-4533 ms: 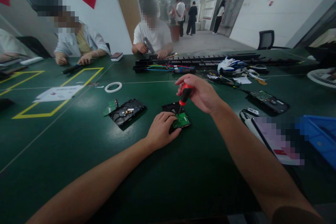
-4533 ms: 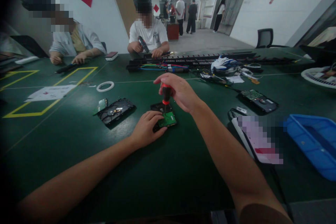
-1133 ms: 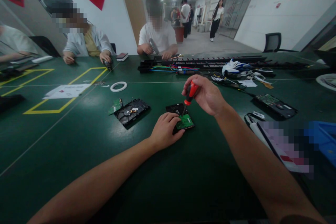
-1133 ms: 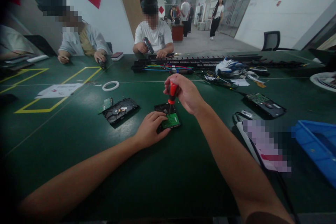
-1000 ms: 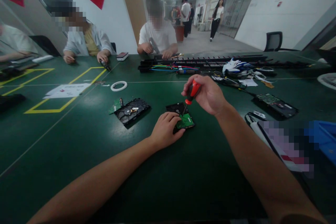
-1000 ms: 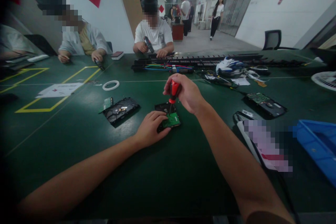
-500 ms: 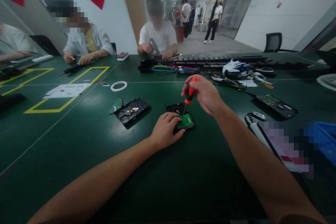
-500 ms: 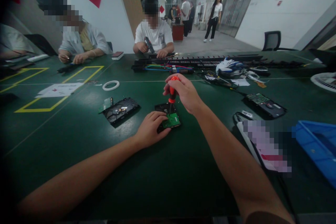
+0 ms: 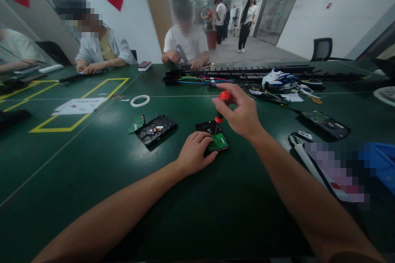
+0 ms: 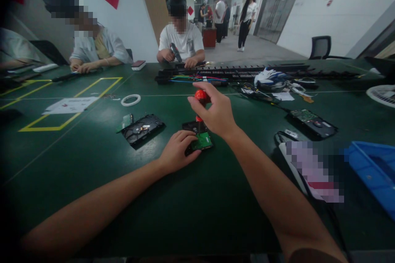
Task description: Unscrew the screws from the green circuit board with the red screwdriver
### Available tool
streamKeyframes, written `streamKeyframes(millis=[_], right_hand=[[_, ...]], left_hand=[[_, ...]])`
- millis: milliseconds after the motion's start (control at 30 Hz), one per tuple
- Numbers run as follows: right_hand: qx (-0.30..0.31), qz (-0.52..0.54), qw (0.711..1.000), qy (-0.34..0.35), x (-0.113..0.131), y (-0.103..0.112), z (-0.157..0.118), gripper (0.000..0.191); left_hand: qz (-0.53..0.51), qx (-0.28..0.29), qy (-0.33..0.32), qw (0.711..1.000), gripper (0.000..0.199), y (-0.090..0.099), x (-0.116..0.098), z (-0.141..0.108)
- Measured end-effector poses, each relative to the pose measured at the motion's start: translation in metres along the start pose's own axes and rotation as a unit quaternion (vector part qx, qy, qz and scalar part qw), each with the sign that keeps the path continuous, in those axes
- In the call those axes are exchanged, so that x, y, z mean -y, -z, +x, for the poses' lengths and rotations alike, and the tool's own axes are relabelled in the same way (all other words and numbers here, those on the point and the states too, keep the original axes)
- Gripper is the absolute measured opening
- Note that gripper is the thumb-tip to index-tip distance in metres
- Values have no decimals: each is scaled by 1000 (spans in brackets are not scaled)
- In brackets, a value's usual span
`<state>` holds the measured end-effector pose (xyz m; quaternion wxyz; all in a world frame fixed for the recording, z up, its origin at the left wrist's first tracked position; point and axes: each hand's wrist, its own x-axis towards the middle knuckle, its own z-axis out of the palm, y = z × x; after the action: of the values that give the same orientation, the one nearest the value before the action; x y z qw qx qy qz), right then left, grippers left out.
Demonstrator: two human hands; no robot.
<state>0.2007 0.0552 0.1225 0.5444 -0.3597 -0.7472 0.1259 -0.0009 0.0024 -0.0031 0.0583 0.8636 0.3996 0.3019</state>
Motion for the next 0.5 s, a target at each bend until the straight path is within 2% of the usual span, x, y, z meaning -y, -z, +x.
streamKeyframes(millis=[100, 267, 367, 500], right_hand=[[-3, -59, 997, 48, 4, 1, 0, 34], [-19, -121, 990, 73, 8, -1, -2, 31], [-41, -146, 985, 83, 8, -2, -3, 26], [-46, -172, 982, 57, 9, -1, -3, 19]], left_hand=[[2, 4, 0, 1000, 36, 0, 0, 0], [11, 2, -3, 1000, 35, 2, -2, 1], [11, 3, 0, 1000, 33, 3, -3, 2], [10, 6, 1, 1000, 35, 3, -4, 2]])
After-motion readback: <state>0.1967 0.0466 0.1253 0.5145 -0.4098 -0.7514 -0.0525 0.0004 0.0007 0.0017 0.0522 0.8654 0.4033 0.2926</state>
